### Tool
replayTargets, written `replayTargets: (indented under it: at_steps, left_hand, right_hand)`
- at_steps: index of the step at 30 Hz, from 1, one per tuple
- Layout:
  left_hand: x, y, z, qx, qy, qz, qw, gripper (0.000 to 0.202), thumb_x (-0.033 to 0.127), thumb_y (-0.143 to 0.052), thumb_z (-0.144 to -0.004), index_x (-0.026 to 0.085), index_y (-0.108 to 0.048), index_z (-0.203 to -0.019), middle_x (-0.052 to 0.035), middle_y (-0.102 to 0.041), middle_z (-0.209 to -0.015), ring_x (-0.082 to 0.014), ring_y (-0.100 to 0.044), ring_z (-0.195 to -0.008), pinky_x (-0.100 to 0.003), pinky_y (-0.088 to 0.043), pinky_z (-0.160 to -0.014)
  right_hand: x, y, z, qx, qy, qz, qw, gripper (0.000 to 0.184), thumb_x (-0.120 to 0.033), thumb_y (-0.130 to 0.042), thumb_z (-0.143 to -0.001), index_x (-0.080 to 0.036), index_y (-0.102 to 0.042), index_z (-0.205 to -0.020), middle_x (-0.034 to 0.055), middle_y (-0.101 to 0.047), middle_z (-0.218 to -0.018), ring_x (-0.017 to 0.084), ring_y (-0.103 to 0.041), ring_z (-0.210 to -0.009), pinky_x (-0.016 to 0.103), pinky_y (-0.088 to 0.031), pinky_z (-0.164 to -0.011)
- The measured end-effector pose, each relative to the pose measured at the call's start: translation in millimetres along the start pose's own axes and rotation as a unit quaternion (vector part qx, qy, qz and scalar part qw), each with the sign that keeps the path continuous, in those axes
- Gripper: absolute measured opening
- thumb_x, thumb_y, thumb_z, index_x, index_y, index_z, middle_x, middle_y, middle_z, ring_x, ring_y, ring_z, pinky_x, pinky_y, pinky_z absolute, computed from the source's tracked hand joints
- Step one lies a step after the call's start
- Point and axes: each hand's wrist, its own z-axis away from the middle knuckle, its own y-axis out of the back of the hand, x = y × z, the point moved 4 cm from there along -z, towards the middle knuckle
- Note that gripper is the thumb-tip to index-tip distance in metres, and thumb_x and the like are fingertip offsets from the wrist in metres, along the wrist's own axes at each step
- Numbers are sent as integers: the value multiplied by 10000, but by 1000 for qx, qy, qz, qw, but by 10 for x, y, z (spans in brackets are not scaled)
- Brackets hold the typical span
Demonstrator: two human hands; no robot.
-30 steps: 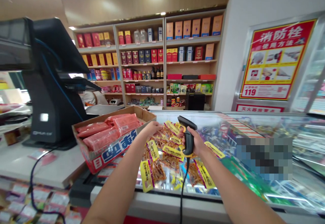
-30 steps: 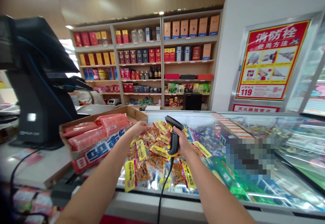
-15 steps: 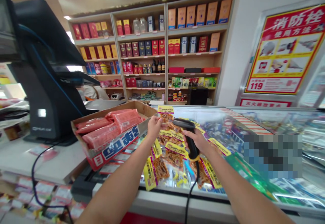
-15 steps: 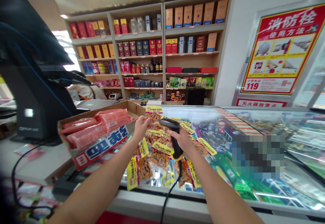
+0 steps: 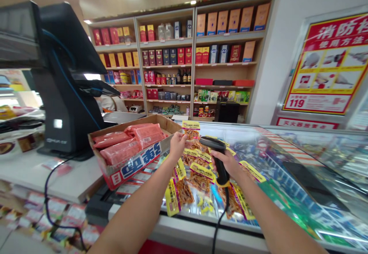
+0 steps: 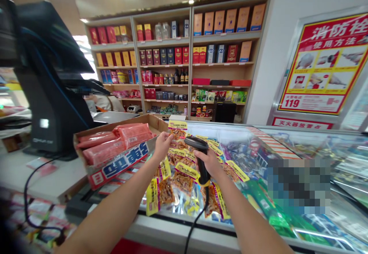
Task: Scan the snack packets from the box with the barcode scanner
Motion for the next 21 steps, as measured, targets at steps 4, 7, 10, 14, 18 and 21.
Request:
replayTargets:
  at_steps: [4, 7, 10, 14, 18, 21]
  left_hand:
    - [-5, 21, -10, 7, -4, 0, 1000, 265, 293, -648, -782, 212, -395, -771, 74, -556, -540, -170, -646, -458, -237, -480, -399]
    - [-21, 35, -16, 14, -8, 8, 1000, 267, 283, -650, -782, 213, -394, -765, 71, -555, -548, -175, -646, -454, -235, -471, -387]
    - [-45, 56, -32, 27, -3, 36, 999, 252, 258, -648, -789, 211, -401, -774, 66, -558, -541, -180, -650, -462, -239, -482, -407]
    - [-53, 139, -109, 88, 14, 98, 991, 201, 203, -628, -805, 198, -428, -804, 17, -620, -611, -190, -683, -543, -298, -554, -532]
    - [-32, 271, -269, 166, 22, 183, 969, 116, 138, -563, -828, 182, -456, -816, -38, -648, -716, -174, -702, -672, -317, -574, -686]
    - [-19, 360, -386, 189, -6, 220, 957, 130, 99, -558, -799, 183, -463, -772, -19, -612, -738, -137, -683, -753, -299, -551, -811]
  right_hand:
    - [12, -3, -3, 2, 3, 4, 1000, 320, -454, -715, -660, -169, -569, -647, -21, -564, -497, 120, -523, -372, 257, -435, -389]
    - [22, -7, 5, 11, 6, 15, 1000, 336, -455, -731, -644, -169, -555, -626, -15, -570, -481, 118, -525, -366, 244, -426, -377]
    - [14, -41, 1, 9, 4, -12, 1000, 328, -450, -740, -634, -170, -573, -675, -21, -578, -484, 115, -524, -362, 235, -427, -367]
    - [-112, -156, -90, 23, -13, -71, 997, 289, -419, -720, -667, -169, -589, -730, -22, -582, -490, 115, -525, -365, 231, -442, -361]
    - [-391, -440, -278, -14, -24, -79, 996, 215, -352, -681, -728, -159, -589, -713, -11, -576, -480, 117, -523, -363, 225, -430, -347]
    - [-566, -664, -403, -25, -24, -75, 997, 188, -324, -649, -771, -154, -592, -716, -3, -581, -473, 116, -524, -365, 226, -444, -360]
